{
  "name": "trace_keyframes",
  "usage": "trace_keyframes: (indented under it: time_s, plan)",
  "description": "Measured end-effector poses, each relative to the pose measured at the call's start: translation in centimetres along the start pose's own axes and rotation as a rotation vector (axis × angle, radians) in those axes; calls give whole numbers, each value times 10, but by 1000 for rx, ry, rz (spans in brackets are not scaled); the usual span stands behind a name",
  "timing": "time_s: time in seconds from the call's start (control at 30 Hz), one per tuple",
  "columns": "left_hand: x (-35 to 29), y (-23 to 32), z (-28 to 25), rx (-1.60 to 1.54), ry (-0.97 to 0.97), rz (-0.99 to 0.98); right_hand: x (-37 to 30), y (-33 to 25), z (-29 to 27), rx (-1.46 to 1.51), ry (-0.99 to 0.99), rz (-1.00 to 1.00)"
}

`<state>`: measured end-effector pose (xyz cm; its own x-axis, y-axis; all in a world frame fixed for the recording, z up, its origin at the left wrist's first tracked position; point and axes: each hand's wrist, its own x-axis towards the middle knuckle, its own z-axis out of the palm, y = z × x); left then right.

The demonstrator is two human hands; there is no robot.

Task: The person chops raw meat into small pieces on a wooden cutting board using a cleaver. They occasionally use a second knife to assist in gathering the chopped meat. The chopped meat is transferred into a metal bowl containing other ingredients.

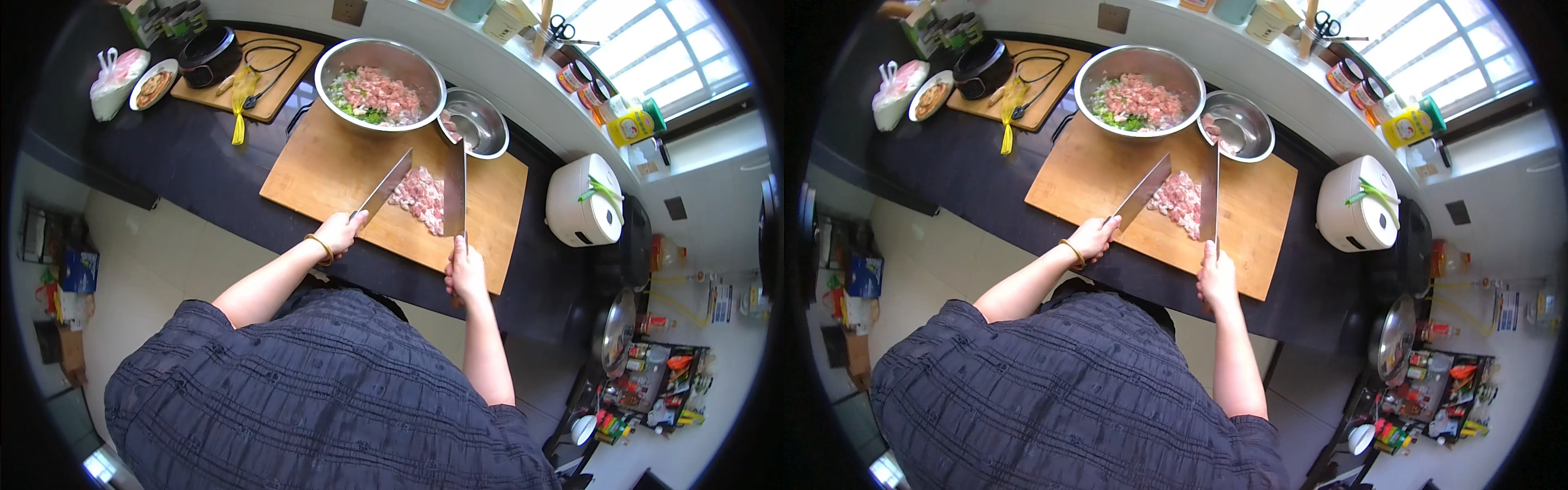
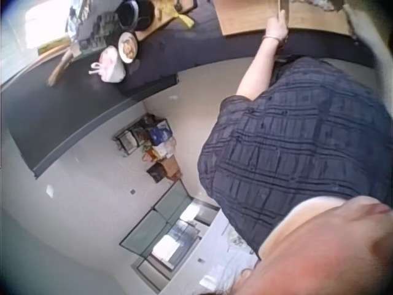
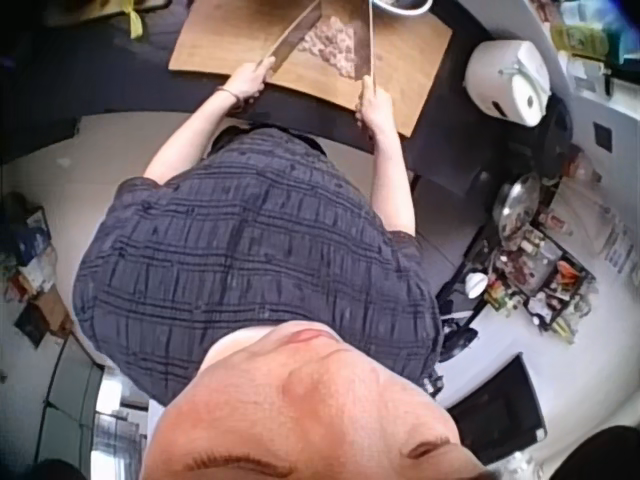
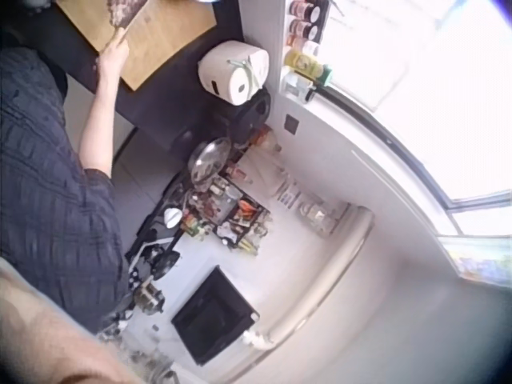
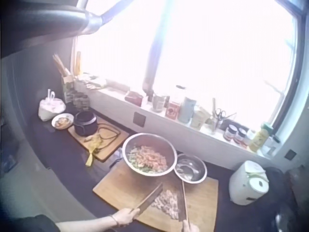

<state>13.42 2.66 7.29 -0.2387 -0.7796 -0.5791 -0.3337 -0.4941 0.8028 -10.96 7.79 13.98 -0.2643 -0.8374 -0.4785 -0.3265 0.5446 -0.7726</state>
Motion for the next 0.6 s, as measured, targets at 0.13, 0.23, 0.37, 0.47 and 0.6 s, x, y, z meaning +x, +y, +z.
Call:
trace_keyframes:
  time_s: [0.13, 0.23, 0.37, 0.47, 0.6]
  plan:
    - [2, -3, -2, -23, -51, -7, 25, 50, 36, -132, 15, 51]
    - [2, -3, -7, -72, -67, -13, 10, 3, 31, 20, 65, 117]
    - [3, -5, -6, -104, -97, -19, 17, 28, 57, 11, 85, 111]
    - [4, -7, -9, -107, -96, 5, 19, 9, 43, 21, 67, 191]
    - [4, -7, -13, -90, -96, 5, 17, 24, 57, -101, 109, 85]
